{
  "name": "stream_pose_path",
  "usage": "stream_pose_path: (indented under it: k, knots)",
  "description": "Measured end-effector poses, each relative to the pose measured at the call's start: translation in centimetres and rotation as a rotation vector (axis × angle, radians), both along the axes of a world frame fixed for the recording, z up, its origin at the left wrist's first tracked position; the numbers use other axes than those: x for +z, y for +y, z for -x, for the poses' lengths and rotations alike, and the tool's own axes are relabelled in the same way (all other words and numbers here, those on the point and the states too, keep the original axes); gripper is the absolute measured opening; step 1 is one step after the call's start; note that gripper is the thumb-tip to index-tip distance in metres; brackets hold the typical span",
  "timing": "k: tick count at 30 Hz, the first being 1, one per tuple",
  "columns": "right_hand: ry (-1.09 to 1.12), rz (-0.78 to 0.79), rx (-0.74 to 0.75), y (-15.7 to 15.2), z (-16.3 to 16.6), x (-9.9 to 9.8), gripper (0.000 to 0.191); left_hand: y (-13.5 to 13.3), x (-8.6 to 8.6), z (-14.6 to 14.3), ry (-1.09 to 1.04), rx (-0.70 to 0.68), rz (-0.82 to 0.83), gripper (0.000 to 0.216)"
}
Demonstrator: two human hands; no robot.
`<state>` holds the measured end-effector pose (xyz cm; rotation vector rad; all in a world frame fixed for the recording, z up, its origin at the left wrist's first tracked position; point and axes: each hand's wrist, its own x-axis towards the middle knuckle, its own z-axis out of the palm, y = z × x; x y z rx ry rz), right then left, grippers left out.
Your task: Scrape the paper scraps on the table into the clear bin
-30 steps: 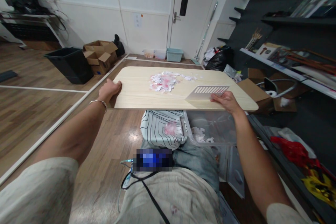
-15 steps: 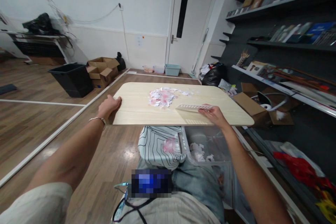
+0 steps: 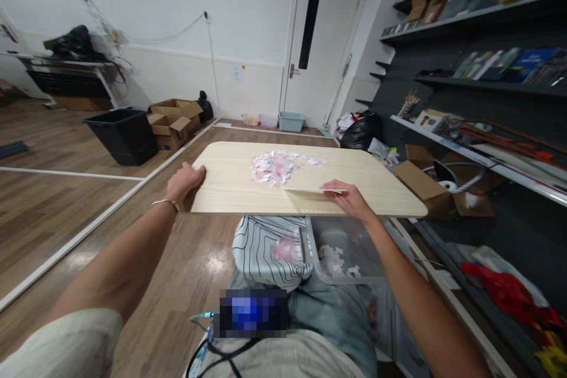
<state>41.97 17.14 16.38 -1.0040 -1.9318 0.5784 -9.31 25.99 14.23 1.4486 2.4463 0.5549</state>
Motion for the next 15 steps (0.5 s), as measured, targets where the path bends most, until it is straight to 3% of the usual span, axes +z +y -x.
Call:
stream_pose_path:
  k: [7,15]
  knots:
    - [-0.074,-0.018,-0.021,-0.1,-1.1,0.3,0.050,0.0,0.1,-0.1,-0.001,-0.003,0.004,0.085]
    - [-0.015,0.078,-0.098,-1.4,-4.5,0.9,0.054,-0.2,0.2,-0.2,-0.005,-0.015,0.006,0.083]
